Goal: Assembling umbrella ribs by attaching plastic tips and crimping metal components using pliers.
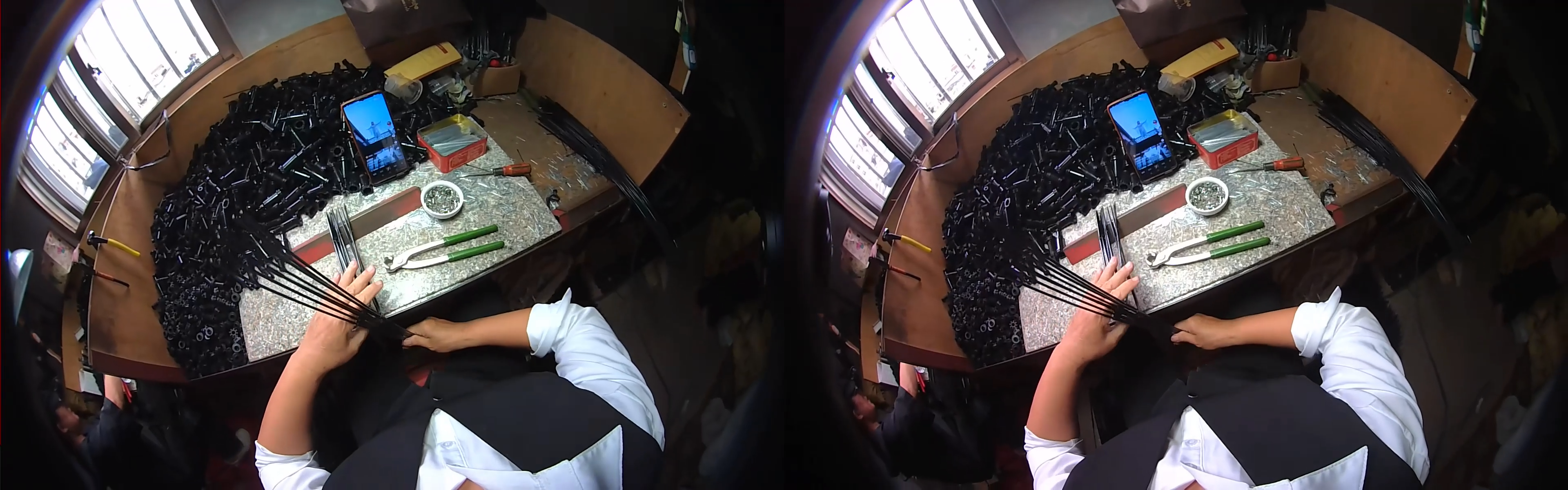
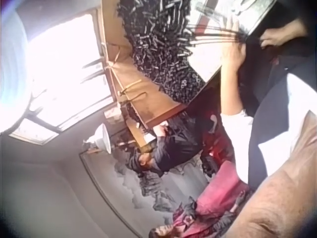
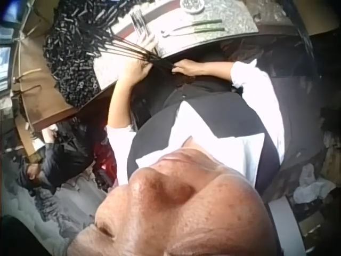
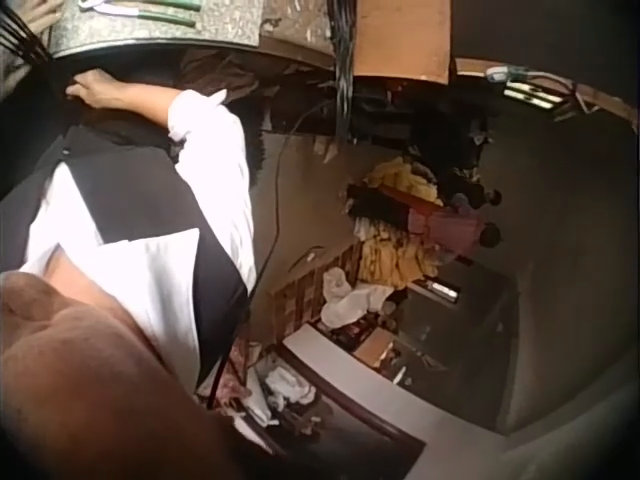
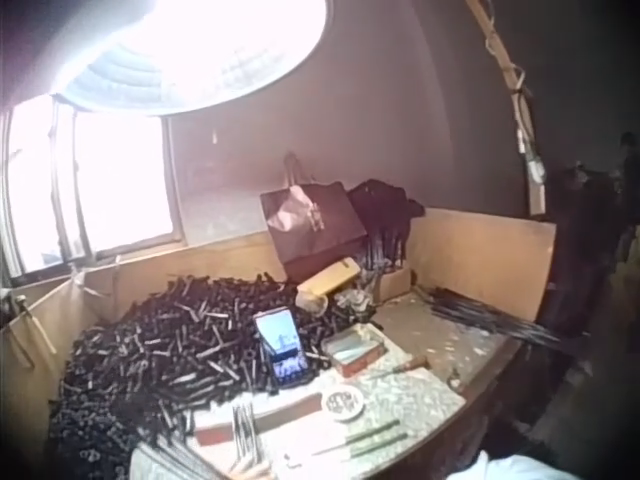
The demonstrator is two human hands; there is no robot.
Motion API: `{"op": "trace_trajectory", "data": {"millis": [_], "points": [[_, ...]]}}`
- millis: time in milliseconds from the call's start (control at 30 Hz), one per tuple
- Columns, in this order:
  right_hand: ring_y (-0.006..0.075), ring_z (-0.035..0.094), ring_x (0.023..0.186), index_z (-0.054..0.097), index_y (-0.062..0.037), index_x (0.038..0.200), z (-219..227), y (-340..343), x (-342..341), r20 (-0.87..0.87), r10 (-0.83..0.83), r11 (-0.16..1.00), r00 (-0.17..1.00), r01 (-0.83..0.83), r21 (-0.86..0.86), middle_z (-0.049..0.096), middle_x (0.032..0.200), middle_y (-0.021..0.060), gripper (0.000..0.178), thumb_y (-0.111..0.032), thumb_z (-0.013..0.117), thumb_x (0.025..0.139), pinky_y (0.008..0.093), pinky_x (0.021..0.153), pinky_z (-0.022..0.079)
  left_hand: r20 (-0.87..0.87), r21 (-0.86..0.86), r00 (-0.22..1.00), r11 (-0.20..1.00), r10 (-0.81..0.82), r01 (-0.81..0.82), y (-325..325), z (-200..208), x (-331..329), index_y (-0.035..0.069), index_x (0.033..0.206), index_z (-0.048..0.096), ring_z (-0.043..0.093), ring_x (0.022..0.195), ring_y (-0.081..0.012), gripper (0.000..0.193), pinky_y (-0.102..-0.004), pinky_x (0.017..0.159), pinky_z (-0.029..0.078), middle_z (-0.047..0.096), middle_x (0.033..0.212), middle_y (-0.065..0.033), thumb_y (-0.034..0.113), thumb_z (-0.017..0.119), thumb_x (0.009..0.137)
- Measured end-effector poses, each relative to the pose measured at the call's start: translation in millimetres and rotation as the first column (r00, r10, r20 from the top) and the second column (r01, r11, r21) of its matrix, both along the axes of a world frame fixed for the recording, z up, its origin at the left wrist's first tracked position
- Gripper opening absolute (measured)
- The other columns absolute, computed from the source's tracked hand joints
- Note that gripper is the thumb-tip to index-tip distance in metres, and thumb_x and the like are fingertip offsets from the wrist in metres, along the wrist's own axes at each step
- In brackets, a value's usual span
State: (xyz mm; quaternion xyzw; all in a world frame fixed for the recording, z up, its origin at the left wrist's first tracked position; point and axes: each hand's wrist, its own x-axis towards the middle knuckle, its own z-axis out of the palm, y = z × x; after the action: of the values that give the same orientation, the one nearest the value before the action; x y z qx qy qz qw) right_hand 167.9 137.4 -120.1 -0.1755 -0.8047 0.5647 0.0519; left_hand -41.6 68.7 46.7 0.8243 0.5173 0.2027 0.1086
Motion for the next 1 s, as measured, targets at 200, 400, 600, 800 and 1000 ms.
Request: {"op": "trace_trajectory", "data": {"millis": [200,400,600,800,1000], "points": [[0.0409,0.057,0.101,0.060,0.0001,0.109,-44.0,8.5,-21.5,0.132,-0.002,0.992,0.991,-0.015,0.128,0.062,0.107,0.0240,0.038,-0.033,0.047,0.095,0.0417,0.090,0.045,-0.163,-0.051,0.986,0.997,0.042,-0.051,-6.4,-12.1,-5.1,0.010,0.139,0.037,0.020,0.139,-0.0391,0.090,-0.0520,0.112,0.019,0.029,0.148,-0.0167,0.042,0.079,0.066],[0.0405,0.059,0.098,0.057,0.0009,0.113,-35.3,16.5,-13.6,0.144,-0.048,0.958,0.988,0.005,0.287,0.060,0.105,0.0283,0.038,-0.029,0.052,0.090,0.0452,0.088,0.046,-0.255,0.110,0.964,0.993,0.077,-0.050,-6.3,-44.1,27.6,0.011,0.136,0.044,0.029,0.136,-0.0356,0.087,-0.0509,0.110,0.023,0.037,0.144,-0.0157,0.058,0.069,0.066],[0.0361,0.063,0.088,0.062,0.0010,0.102,89.0,9.1,28.3,-0.045,0.084,0.968,0.995,-0.071,0.239,0.064,0.096,0.0202,0.023,-0.017,0.060,0.088,0.0416,0.076,0.050,-0.214,0.243,0.972,0.969,0.097,-0.044,-3.3,-62.1,24.6,0.011,0.133,0.048,0.036,0.133,-0.0314,0.069,-0.0456,0.109,0.028,0.043,0.140,-0.0134,0.037,0.069,0.072],[0.0306,0.061,0.084,0.062,-0.0002,0.100,143.1,28.5,44.2,-0.327,-0.154,0.695,0.932,0.338,0.635,0.061,0.091,0.0144,0.019,-0.010,0.064,0.083,0.0370,0.073,0.049,-0.219,0.283,0.959,0.953,0.177,-0.111,-8.2,-65.6,24.0,0.010,0.130,0.051,0.038,0.132,-0.0318,0.062,-0.0494,0.108,0.028,0.047,0.137,-0.0131,0.032,0.067,0.074],[0.0303,0.056,0.096,0.059,-0.0014,0.106,131.6,59.2,48.2,-0.266,-0.251,0.269,0.931,0.331,0.904,0.055,0.110,0.0135,0.028,-0.011,0.065,0.080,0.0401,0.084,0.045,-0.210,0.187,0.933,0.949,0.292,-0.255,-5.0,-63.8,28.6,0.009,0.136,0.044,0.029,0.136,-0.0379,0.072,-0.0550,0.108,0.023,0.032,0.145,-0.0232,0.047,0.066,0.078]]}}
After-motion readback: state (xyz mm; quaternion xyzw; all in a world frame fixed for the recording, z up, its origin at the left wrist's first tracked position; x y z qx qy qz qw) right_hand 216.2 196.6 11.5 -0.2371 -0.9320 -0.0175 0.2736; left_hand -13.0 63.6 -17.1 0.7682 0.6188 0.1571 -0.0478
